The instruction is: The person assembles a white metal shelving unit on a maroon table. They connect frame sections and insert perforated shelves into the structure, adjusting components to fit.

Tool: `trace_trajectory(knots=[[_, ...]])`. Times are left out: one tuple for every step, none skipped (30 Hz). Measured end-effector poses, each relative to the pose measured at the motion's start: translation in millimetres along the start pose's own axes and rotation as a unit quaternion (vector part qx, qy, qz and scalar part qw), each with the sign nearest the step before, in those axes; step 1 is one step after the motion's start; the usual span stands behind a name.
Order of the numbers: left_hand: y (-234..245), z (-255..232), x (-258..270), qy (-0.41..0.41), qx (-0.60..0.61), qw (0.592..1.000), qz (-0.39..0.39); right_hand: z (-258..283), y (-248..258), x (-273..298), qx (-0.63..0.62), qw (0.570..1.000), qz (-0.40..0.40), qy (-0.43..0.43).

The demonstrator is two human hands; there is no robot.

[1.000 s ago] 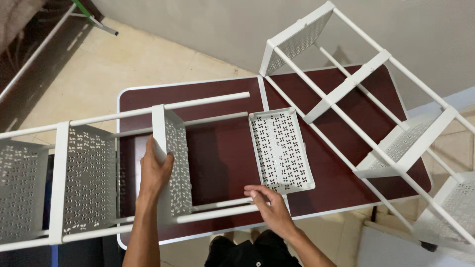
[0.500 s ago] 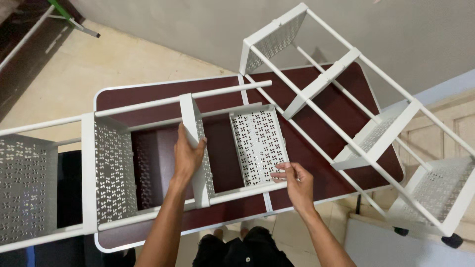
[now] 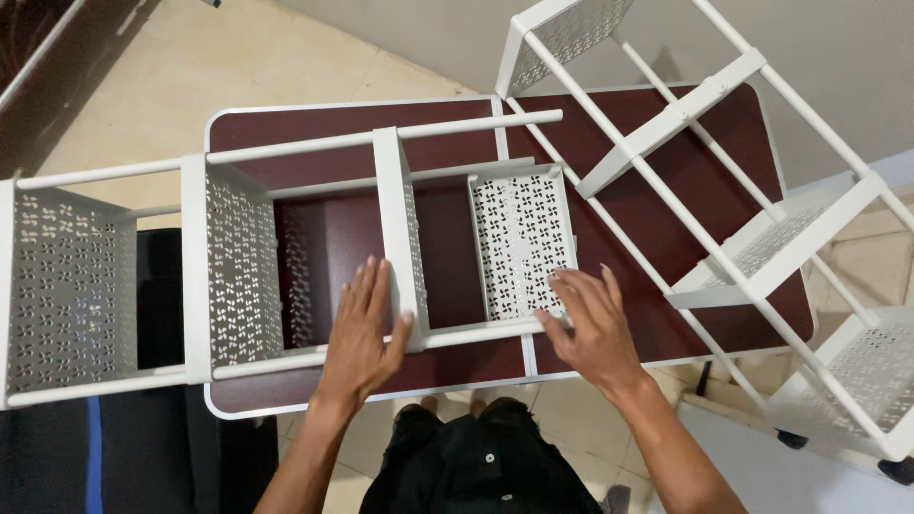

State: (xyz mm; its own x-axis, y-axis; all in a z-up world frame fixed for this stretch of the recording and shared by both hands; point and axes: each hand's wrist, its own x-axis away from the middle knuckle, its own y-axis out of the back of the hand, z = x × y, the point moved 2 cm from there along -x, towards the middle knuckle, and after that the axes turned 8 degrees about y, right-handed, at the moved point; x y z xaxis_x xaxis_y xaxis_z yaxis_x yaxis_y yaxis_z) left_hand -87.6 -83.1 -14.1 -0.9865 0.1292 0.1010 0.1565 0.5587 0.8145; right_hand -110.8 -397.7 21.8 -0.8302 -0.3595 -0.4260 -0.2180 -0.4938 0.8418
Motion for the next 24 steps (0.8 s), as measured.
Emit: trace_trajectory(knots=[[1, -3, 18, -0.028, -0.02, 0.999, -0.002, 5, -2, -2, -0.009, 0.999, 0.025, 0.039], [0, -7, 31, -0.055, -0.038, 0.998, -0.003, 11, -5, -3, -0.005, 0.997, 0.049, 0.062], [-4, -10, 36, -0.054, -0.048, 0.997, 0.005, 18, -10, -4, -0.002, 0.994, 0.072, 0.086], [-6, -11, 38, -0.052, -0.062, 0.997, 0.011, 22, -17, -7, 0.0, 0.989, 0.093, 0.112], [-9, -13, 40, -0.05, -0.076, 0.996, 0.016, 25, -21, -9, -0.011, 0.987, 0.105, 0.123], [-10, -13, 40, -0.048, -0.077, 0.996, 0.016, 30, -26, -10, -0.024, 0.984, 0.117, 0.134], [-13, -14, 39, -0.045, -0.079, 0.996, 0.017, 34, -31, -10, -0.036, 0.98, 0.128, 0.144], [-16, -14, 37, -0.045, -0.079, 0.996, 0.017, 37, -36, -11, -0.043, 0.978, 0.127, 0.157], [-18, -14, 35, -0.047, -0.076, 0.996, 0.011, 40, -42, -11, -0.049, 0.976, 0.126, 0.17], [-21, -14, 33, -0.049, -0.072, 0.996, 0.005, 41, -45, -10, -0.056, 0.974, 0.126, 0.181], [-22, -15, 32, -0.052, -0.068, 0.996, 0.0, 40, -48, -10, -0.051, 0.974, 0.116, 0.189], [-22, -15, 32, -0.059, -0.073, 0.995, -0.025, 39, -50, -10, -0.045, 0.974, 0.107, 0.196], [-23, -16, 30, -0.066, -0.078, 0.994, -0.051, 39, -52, -11, -0.04, 0.974, 0.097, 0.202], [-25, -18, 32, -0.071, -0.082, 0.991, -0.072, 38, -53, -9, -0.038, 0.975, 0.099, 0.197], [-28, -23, 35, -0.051, -0.089, 0.991, -0.085, 37, -54, -7, -0.036, 0.976, 0.1, 0.192], [-30, -28, 33, -0.034, -0.097, 0.989, -0.102, 35, -55, -10, -0.032, 0.976, 0.097, 0.19], [-31, -31, 31, -0.017, -0.106, 0.987, -0.118, 34, -56, -12, -0.027, 0.977, 0.088, 0.191], [-32, -32, 32, -0.007, -0.108, 0.987, -0.121, 35, -56, -11, -0.024, 0.978, 0.081, 0.189], [-34, -32, 32, 0.003, -0.11, 0.986, -0.124, 36, -57, -9, -0.02, 0.979, 0.074, 0.187], [-36, -32, 34, 0.013, -0.111, 0.986, -0.125, 38, -57, -8, -0.016, 0.98, 0.073, 0.186], [-38, -31, 35, 0.011, -0.108, 0.987, -0.12, 39, -58, -6, -0.011, 0.98, 0.072, 0.184], [-39, -29, 35, 0.009, -0.104, 0.988, -0.116, 39, -59, -6, -0.006, 0.98, 0.071, 0.185], [-41, -27, 36, 0.008, -0.101, 0.988, -0.113, 40, -59, -6, -0.007, 0.98, 0.069, 0.184], [-42, -25, 36, 0.005, -0.103, 0.988, -0.113, 40, -59, -6, -0.007, 0.981, 0.065, 0.185]])
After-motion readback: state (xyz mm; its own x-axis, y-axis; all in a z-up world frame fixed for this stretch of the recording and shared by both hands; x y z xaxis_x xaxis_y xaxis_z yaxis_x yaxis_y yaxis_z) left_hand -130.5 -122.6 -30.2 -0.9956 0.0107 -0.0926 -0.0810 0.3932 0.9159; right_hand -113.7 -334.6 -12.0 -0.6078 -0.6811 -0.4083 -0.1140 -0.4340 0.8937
